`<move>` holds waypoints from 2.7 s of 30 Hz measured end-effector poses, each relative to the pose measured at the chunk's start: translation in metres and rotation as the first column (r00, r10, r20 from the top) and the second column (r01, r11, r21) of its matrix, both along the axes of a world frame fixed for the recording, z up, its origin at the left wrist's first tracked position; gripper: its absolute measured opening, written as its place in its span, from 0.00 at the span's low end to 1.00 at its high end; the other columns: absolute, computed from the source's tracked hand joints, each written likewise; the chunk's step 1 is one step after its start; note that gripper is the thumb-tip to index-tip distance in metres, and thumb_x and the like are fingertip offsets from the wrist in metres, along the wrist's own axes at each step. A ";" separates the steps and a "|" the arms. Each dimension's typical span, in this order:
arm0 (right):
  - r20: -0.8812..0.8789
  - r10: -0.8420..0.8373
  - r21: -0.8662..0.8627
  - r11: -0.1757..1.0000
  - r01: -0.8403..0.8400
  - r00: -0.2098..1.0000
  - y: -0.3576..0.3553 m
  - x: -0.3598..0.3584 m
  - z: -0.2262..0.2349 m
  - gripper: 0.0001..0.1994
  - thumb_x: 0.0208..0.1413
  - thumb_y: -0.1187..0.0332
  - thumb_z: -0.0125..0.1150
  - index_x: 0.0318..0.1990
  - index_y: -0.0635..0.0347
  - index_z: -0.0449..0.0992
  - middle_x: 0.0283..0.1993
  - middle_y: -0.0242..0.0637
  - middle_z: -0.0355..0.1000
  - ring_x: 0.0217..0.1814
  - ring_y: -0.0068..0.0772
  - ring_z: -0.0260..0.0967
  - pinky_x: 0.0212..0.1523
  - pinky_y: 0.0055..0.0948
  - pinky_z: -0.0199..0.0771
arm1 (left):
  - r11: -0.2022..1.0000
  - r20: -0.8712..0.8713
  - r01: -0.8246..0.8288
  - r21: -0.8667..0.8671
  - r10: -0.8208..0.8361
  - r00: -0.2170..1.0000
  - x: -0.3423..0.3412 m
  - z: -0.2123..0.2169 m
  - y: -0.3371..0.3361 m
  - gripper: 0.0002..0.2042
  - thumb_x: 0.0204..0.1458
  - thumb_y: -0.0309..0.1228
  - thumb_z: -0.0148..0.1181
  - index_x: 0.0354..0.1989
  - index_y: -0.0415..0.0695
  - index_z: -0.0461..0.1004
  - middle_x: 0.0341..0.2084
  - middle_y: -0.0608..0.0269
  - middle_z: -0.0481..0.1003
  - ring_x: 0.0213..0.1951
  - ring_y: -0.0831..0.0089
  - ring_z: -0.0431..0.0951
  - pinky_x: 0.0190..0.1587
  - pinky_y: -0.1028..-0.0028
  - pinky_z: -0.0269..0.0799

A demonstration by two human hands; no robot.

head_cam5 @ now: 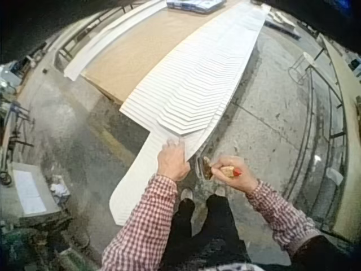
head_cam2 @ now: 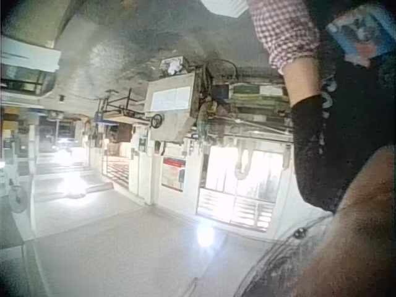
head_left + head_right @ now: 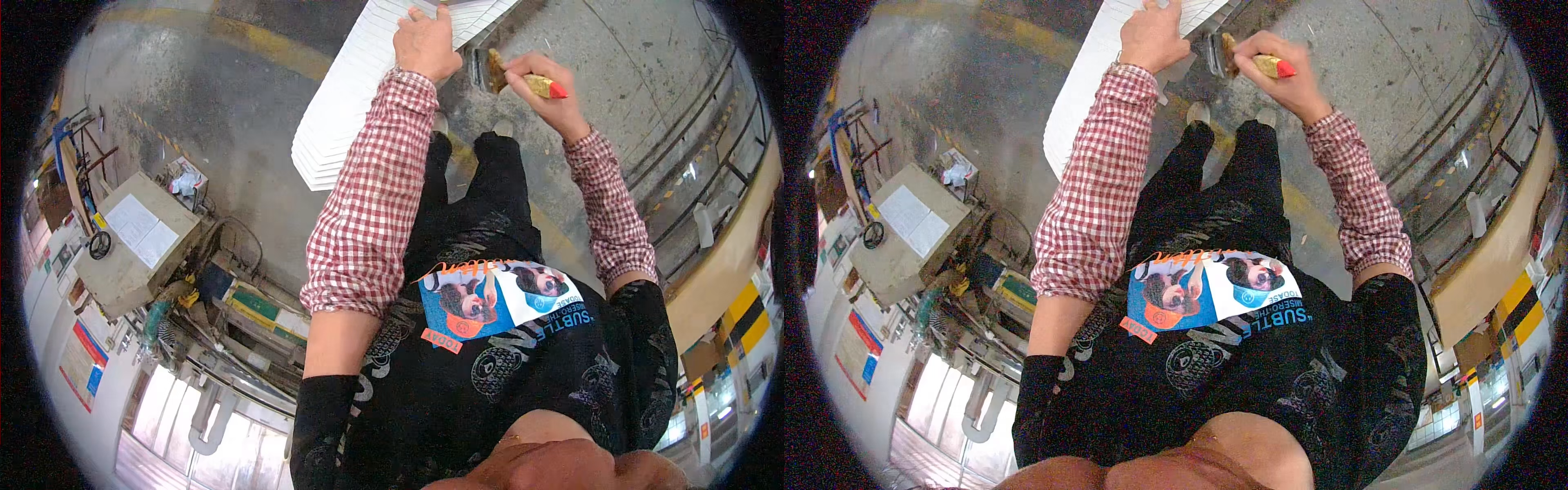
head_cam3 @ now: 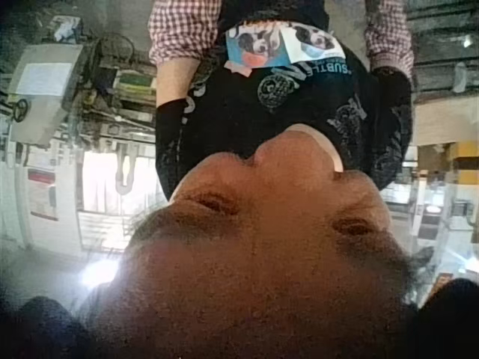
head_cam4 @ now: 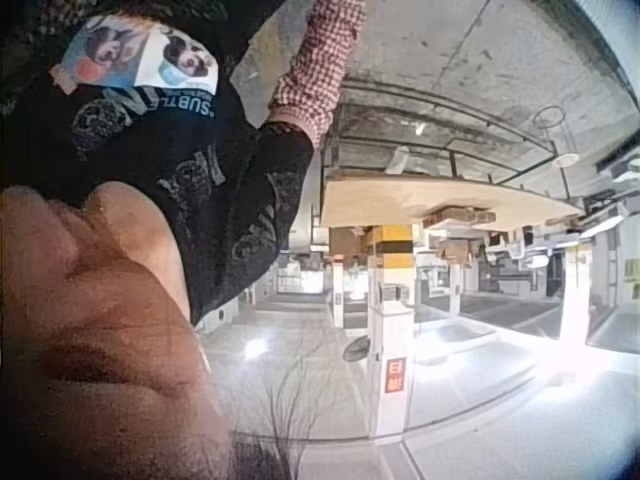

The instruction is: Apply glue or adhesive with a brush to a stack of paper sheets to bind them together.

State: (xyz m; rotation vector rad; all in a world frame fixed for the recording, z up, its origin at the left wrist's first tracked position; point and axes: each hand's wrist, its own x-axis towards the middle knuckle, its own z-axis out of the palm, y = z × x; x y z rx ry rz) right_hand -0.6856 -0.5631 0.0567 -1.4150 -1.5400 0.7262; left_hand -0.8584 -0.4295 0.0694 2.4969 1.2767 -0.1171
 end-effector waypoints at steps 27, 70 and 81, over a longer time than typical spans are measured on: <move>-0.134 -0.136 -0.069 0.989 0.127 0.982 -0.011 0.012 -0.001 0.04 0.53 0.73 0.60 0.31 0.64 0.76 0.37 0.35 0.77 0.38 0.24 0.72 0.39 0.24 0.71 | 0.999 -0.068 0.016 0.042 -0.013 0.998 -0.001 -0.020 0.000 0.37 0.35 0.36 0.69 0.58 0.41 0.62 0.53 0.27 0.63 0.48 0.40 0.72 0.43 0.58 0.75; -0.783 -0.622 -0.364 0.472 0.803 0.010 -0.104 0.235 0.043 0.11 0.60 0.63 0.56 0.37 0.63 0.73 0.38 0.37 0.73 0.39 0.28 0.71 0.38 0.26 0.74 | 0.950 0.009 -0.199 0.238 0.203 0.979 -0.094 0.000 0.007 0.40 0.45 0.40 0.65 0.64 0.36 0.53 0.64 0.33 0.48 0.66 0.38 0.44 0.66 0.51 0.43; -0.875 -0.239 -0.483 0.467 0.741 -0.420 -0.033 0.411 0.044 0.16 0.60 0.59 0.56 0.35 0.66 0.74 0.30 0.40 0.71 0.32 0.33 0.68 0.28 0.27 0.71 | 0.935 0.230 0.228 0.270 -0.293 0.928 0.358 -0.035 0.281 0.26 0.52 0.38 0.58 0.59 0.45 0.64 0.57 0.47 0.64 0.61 0.46 0.59 0.62 0.53 0.52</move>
